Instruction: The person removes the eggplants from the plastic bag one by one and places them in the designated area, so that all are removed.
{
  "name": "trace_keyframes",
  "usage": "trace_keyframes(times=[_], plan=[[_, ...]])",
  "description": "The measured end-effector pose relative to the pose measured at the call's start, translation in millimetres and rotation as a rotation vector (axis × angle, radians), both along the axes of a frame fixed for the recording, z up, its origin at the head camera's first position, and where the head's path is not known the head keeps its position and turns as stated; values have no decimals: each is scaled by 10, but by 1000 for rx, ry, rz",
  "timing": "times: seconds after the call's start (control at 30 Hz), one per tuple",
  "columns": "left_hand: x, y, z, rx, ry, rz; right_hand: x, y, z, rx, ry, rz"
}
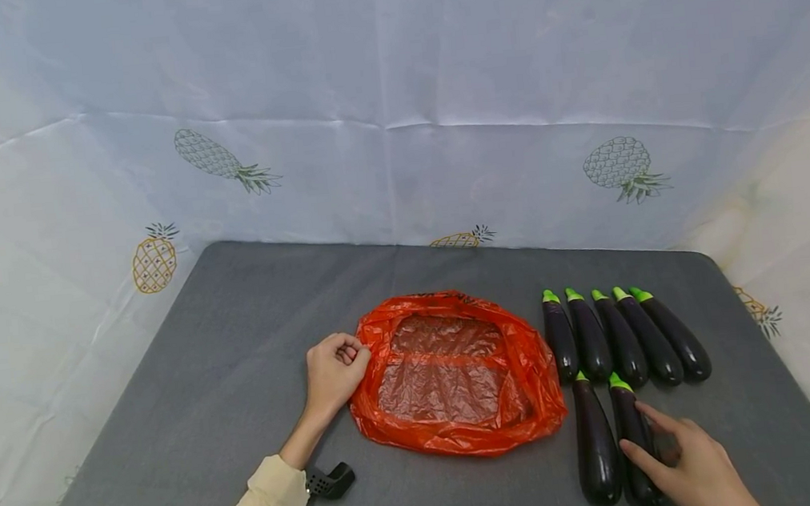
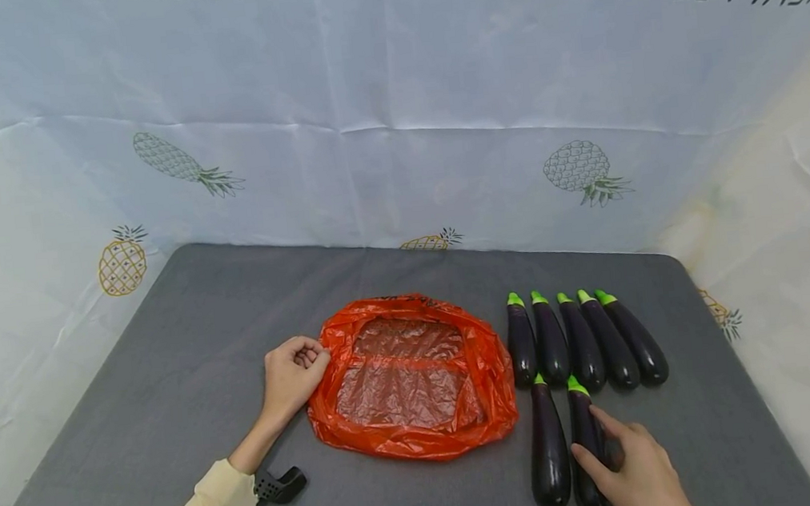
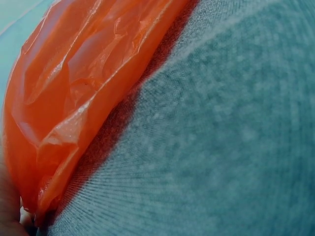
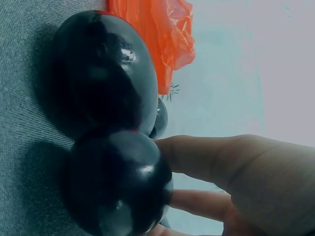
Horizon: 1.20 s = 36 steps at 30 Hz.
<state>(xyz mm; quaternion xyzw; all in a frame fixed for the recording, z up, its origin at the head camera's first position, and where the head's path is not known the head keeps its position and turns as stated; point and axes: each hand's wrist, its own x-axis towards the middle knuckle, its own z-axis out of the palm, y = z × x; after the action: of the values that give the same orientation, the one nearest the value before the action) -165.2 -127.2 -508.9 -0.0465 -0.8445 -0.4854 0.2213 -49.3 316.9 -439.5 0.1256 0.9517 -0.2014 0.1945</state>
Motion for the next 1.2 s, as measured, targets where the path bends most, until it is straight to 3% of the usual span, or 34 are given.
trace_keyframes(times=[1.2], plan=[[-29,-36,-58,35,-4,-1,-13,-111,-4,24,40,-33]])
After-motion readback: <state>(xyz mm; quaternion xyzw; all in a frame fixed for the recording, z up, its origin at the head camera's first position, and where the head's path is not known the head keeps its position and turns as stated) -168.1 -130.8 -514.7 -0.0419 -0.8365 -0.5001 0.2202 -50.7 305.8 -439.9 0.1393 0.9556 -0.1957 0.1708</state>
